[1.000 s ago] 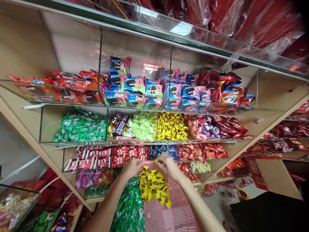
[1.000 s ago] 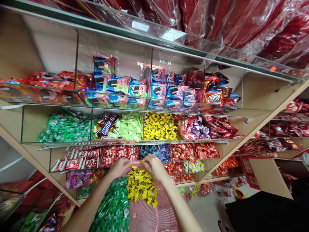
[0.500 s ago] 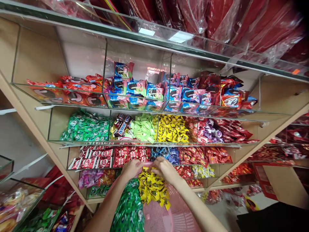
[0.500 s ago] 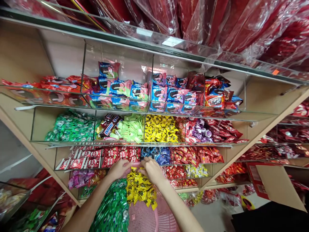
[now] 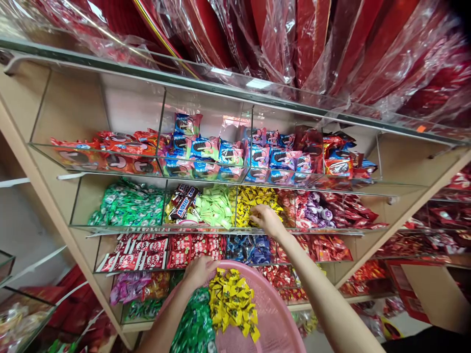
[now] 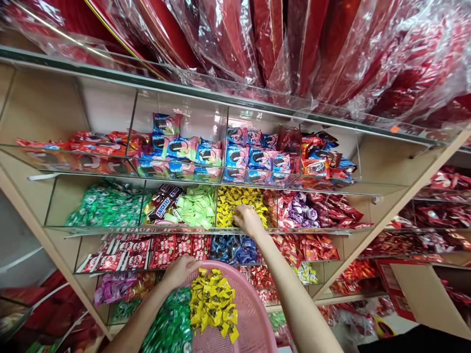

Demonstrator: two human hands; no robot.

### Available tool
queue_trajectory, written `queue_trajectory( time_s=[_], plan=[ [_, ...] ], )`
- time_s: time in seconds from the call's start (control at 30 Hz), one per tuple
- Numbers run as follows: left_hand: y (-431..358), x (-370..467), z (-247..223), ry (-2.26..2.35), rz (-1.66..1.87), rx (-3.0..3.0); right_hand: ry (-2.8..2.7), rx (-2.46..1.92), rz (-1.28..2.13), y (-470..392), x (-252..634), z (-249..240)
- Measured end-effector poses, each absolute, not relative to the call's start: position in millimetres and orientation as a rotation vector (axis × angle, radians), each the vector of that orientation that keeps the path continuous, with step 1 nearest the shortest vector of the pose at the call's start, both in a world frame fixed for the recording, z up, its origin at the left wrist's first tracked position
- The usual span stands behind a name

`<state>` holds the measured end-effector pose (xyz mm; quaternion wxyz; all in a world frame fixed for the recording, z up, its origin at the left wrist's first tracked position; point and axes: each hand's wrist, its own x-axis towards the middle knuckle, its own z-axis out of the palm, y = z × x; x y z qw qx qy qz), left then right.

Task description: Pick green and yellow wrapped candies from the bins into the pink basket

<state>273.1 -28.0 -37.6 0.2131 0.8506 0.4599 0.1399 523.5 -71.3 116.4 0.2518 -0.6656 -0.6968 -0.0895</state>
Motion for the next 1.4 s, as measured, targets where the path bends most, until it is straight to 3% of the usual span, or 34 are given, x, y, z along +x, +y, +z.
queue_trajectory(
  time_s=[0.3, 0.67, 0.93, 1.17, 1.4],
  plan=[
    [-30.2, 284.3, -34.5, 1.282, 0.307, 2.384, -1.893, -2.022, -0.197, -42.2, 516.0, 111.2],
    [-32.8, 285.0, -31.2, 1.297, 0.344, 2.355, -1.836, -1.809, -0.131, -46.0, 518.7, 112.0],
    [-29.8, 284.4, -31.0, 1.324, 0.326, 2.319, -1.333, -1.418, 0.022, -110.6, 502.4, 117.9],
    [-30.5, 289.6, -26.5, 1.33, 0.303, 2.288, -1.5, -1.398, 0.487, -139.5, 441.8, 53.0],
    [-29.3, 292.3, -27.7, 1.354, 0.245, 2.364, -1.831, -1.636, 0.471, -136.0, 409.7, -18.5]
  ],
)
